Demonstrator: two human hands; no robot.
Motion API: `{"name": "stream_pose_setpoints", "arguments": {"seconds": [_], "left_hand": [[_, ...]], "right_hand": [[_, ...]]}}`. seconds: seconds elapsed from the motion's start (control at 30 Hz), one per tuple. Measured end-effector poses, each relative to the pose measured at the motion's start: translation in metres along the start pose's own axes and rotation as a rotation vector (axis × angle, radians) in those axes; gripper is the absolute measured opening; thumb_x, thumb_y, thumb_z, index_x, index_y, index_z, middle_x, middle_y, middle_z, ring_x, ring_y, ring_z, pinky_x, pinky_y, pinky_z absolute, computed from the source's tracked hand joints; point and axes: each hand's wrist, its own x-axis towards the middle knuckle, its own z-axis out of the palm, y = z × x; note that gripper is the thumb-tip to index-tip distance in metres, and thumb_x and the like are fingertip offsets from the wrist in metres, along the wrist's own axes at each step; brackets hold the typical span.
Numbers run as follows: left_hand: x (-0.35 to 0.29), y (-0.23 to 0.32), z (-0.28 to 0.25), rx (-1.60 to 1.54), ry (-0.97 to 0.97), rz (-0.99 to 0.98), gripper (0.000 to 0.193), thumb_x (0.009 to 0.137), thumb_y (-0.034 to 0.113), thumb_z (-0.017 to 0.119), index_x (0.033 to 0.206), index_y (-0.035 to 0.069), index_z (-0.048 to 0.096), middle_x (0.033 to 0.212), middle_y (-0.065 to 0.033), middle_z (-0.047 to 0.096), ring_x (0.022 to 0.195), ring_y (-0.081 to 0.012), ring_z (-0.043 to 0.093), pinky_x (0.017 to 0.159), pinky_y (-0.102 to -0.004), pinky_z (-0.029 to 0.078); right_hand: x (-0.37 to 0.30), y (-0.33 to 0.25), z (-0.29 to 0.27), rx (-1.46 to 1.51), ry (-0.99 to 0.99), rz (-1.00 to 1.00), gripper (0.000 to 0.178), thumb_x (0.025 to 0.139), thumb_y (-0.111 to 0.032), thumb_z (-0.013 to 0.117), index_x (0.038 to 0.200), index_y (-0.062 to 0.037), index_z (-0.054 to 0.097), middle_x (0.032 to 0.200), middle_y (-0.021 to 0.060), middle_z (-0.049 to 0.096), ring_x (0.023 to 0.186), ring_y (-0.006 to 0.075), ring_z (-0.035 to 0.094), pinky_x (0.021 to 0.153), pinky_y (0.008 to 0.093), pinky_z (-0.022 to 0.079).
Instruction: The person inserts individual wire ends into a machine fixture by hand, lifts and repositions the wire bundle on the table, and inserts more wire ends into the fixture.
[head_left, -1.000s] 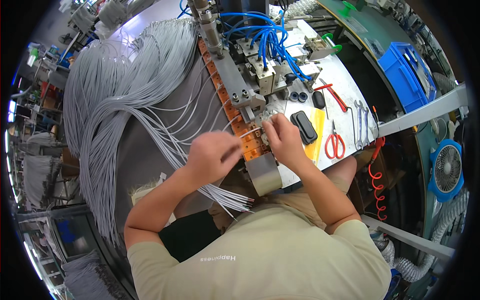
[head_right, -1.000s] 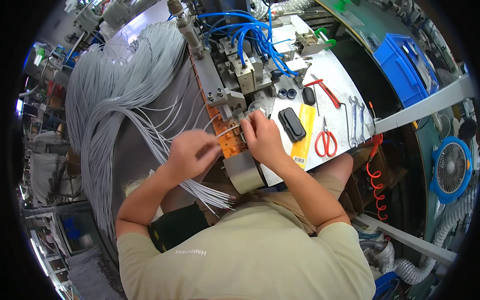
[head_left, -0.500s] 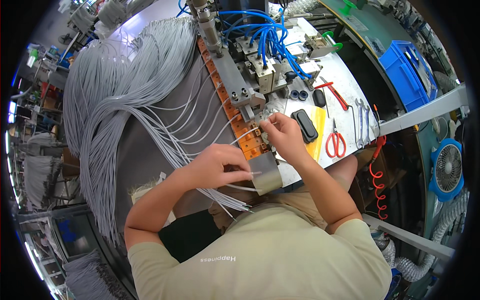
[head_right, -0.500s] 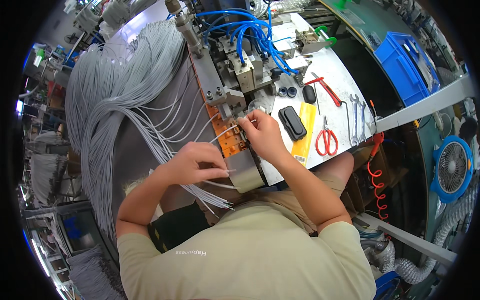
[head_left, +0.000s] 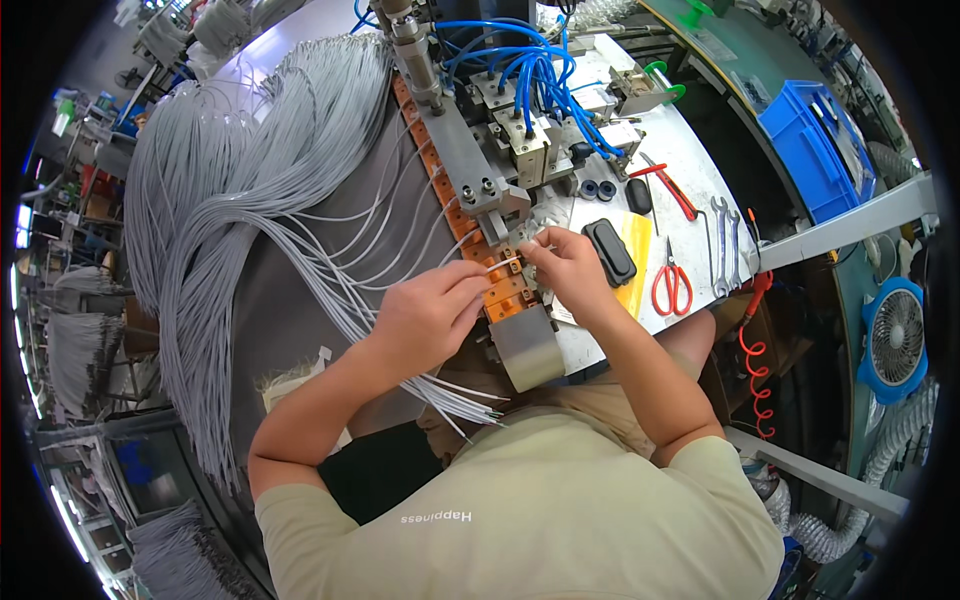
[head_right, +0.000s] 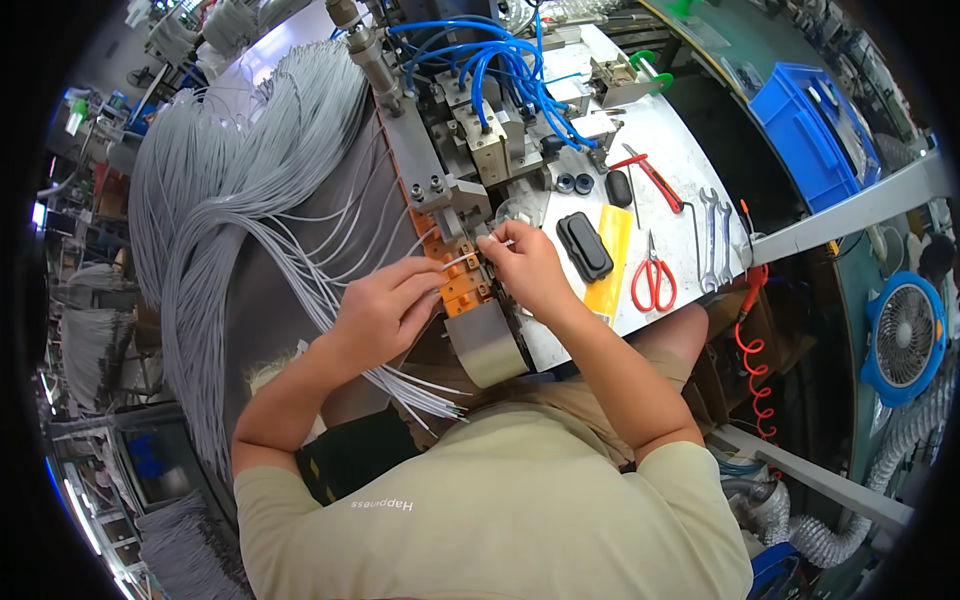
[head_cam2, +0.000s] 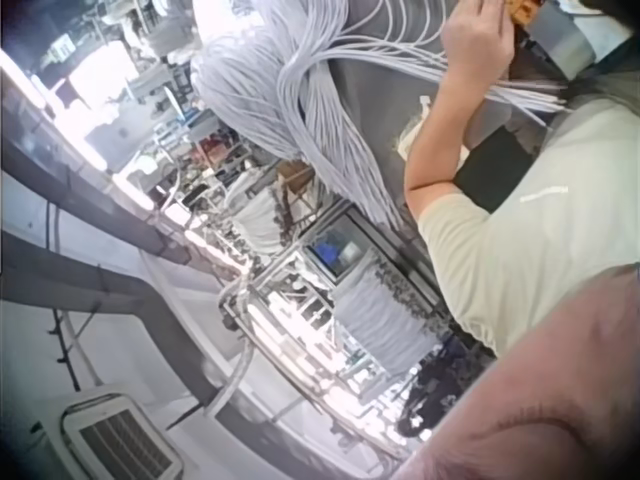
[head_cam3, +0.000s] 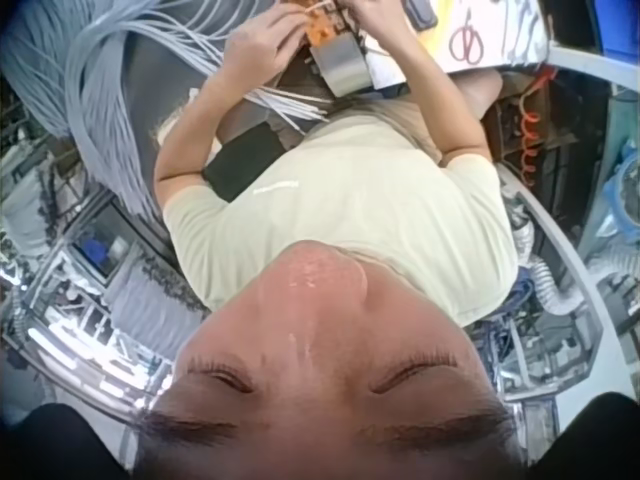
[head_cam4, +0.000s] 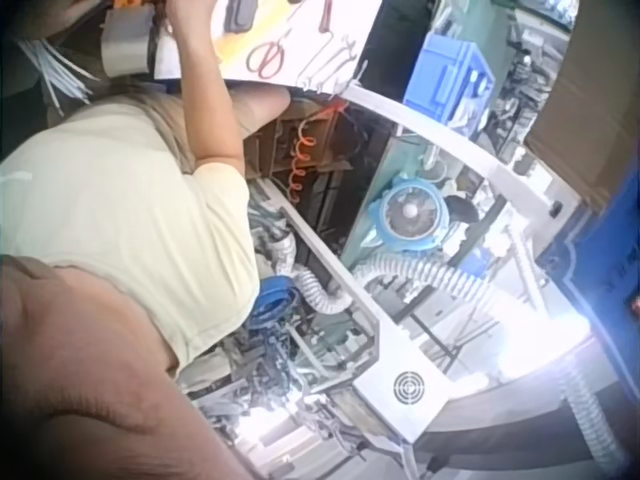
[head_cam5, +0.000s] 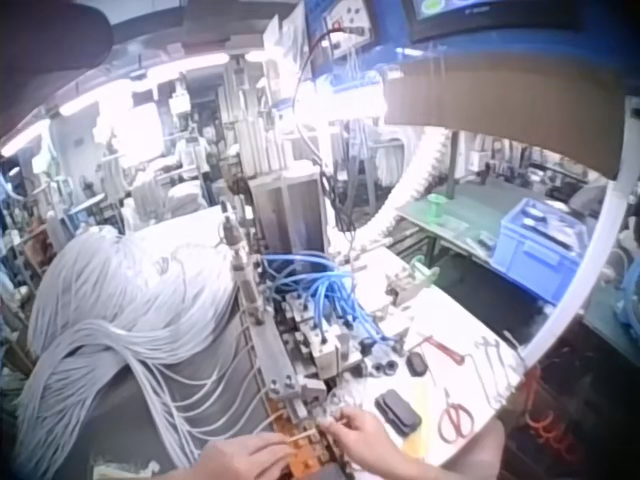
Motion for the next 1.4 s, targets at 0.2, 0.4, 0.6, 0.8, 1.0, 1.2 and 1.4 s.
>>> {"name": "stream_pose_setpoints", "arguments": {"seconds": [0.2,0.4,0.6,0.8,1.0,1.2,1.4], "left_hand": [[-0.004,0.01,-0.004,0.122,-0.115,-0.066,0.018,0.084,0.009,0.068,0.101,0.006,0.067,0.111,-0.0047,0.068,0.071,-0.0259,0.067,0.06,-0.0333,0.054],[-0.004,0.004,-0.003,0.008,-0.088,-0.124,0.02,0.085,0.006,0.069,0.104,0.004,0.067,0.109,-0.0068,0.07,0.072,-0.0243,0.068,0.062,-0.0304,0.055],[-0.011,-0.001,-0.003,-0.606,-0.118,-0.454,0.016,0.091,0.006,0.066,0.106,0.0,0.065,0.096,-0.0071,0.07,0.066,-0.0118,0.065,0.061,-0.0248,0.052],[-0.005,0.003,-0.002,-0.822,-0.135,-0.579,0.015,0.094,0.009,0.065,0.104,-0.001,0.065,0.082,-0.0058,0.069,0.064,-0.0066,0.063,0.059,-0.0231,0.051],[-0.004,0.008,-0.009,-0.618,-0.16,-0.501,0.014,0.095,0.005,0.062,0.107,-0.003,0.064,0.082,-0.0055,0.07,0.068,-0.0069,0.063,0.062,-0.023,0.052],[-0.006,0.001,-0.004,-0.571,-0.109,-0.439,0.012,0.094,0.01,0.065,0.103,0.001,0.065,0.073,-0.0044,0.067,0.062,-0.0085,0.062,0.059,-0.0242,0.05],[-0.003,0.004,-0.012,-0.565,-0.221,-0.441,0.012,0.094,0.01,0.063,0.103,0.002,0.065,0.072,-0.0038,0.067,0.062,-0.0084,0.062,0.059,-0.0251,0.049]], "right_hand": [[0.002,0.019,0.003,-0.12,0.054,-0.105,0.018,0.099,-0.019,0.06,0.09,-0.0034,0.056,0.064,-0.0029,0.051,0.055,0.0038,0.044,0.049,0.0236,0.034],[-0.012,0.009,0.007,-0.277,0.14,-0.214,0.02,0.1,-0.02,0.058,0.09,-0.0027,0.055,0.062,-0.0022,0.052,0.055,0.0043,0.046,0.049,0.0233,0.035],[-0.077,-0.027,0.018,-0.227,0.106,-0.469,0.009,0.094,-0.009,0.064,0.094,-0.0013,0.059,0.062,0.0015,0.056,0.054,0.0089,0.048,0.05,0.0285,0.038],[-0.057,-0.015,0.027,-0.6,0.202,-0.935,0.014,0.087,-0.003,0.07,0.1,-0.0011,0.064,0.063,0.0064,0.06,0.055,0.0179,0.051,0.053,0.0326,0.041],[-0.062,-0.017,0.03,-0.519,0.121,-0.786,0.016,0.087,-0.003,0.071,0.102,-0.0001,0.065,0.064,0.0079,0.062,0.057,0.0184,0.054,0.053,0.032,0.042],[-0.061,-0.016,0.031,-0.45,0.044,-0.587,0.013,0.09,-0.003,0.069,0.101,0.0002,0.064,0.063,0.007,0.062,0.058,0.0134,0.056,0.052,0.0285,0.041],[-0.057,-0.019,0.025,-0.417,-0.101,-0.543,0.014,0.09,-0.003,0.068,0.099,-0.0001,0.059,0.072,0.0075,0.061,0.059,0.0154,0.056,0.053,0.0303,0.041]]}}
